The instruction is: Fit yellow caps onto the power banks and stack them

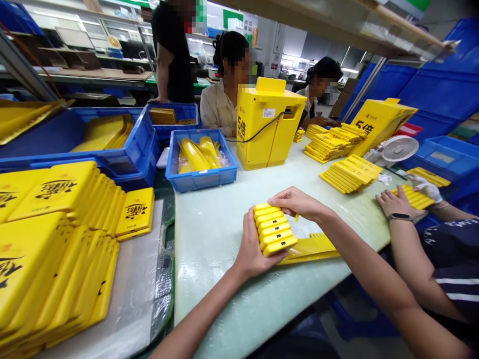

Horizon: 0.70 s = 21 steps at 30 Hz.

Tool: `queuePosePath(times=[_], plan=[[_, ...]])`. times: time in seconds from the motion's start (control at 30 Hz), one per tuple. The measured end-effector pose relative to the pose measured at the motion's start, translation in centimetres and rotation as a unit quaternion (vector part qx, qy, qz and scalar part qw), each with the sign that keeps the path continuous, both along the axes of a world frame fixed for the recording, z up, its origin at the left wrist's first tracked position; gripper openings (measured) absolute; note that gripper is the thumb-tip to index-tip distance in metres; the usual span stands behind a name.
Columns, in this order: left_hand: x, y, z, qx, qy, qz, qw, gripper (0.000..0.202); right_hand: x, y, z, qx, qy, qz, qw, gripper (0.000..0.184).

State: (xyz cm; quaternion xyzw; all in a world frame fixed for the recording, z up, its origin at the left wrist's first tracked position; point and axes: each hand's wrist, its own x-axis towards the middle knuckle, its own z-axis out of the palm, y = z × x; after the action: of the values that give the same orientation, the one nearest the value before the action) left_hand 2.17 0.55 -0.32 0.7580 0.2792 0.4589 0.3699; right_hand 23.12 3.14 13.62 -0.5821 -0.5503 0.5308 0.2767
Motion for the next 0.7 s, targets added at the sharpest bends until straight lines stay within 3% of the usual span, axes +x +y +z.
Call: queuePosePath(times=[0.23, 0.3, 0.43, 0.57, 0.7], plan=[[0.4, -0.5, 0.4, -0.045, -0.009, 0.009, 0.999, 0.137, -1.7, -0.6, -0.5, -0.021, 0.108, -0.092, 0.99, 0.048], [0.5, -0.7, 0.6, -0.051, -0.014, 0.014, 0.999, 0.135, -1.4, -0.7, -0.4, -0.029, 0.127, -0.086, 0.988, 0.048], [0.4, -0.8, 0.6, -0.036, -0.021, 0.007, 0.999, 0.131, -0.2, -0.7, -0.4, -0.061, 0.163, -0.031, 0.984, 0.064], [0.1, -0.8, 0.3, -0.003, -0.012, 0.007, 1.0, 0.136, -0.6, -0.6, -0.5, -0.045, 0.11, -0.059, 0.991, 0.07], [-0.1, -0.9, 0.0, 0.015, 0.013, 0.008, 1.0, 0.143, -2.2, -0.7, -0.5, -0.047, 0.046, -0.104, 0.992, 0.057]])
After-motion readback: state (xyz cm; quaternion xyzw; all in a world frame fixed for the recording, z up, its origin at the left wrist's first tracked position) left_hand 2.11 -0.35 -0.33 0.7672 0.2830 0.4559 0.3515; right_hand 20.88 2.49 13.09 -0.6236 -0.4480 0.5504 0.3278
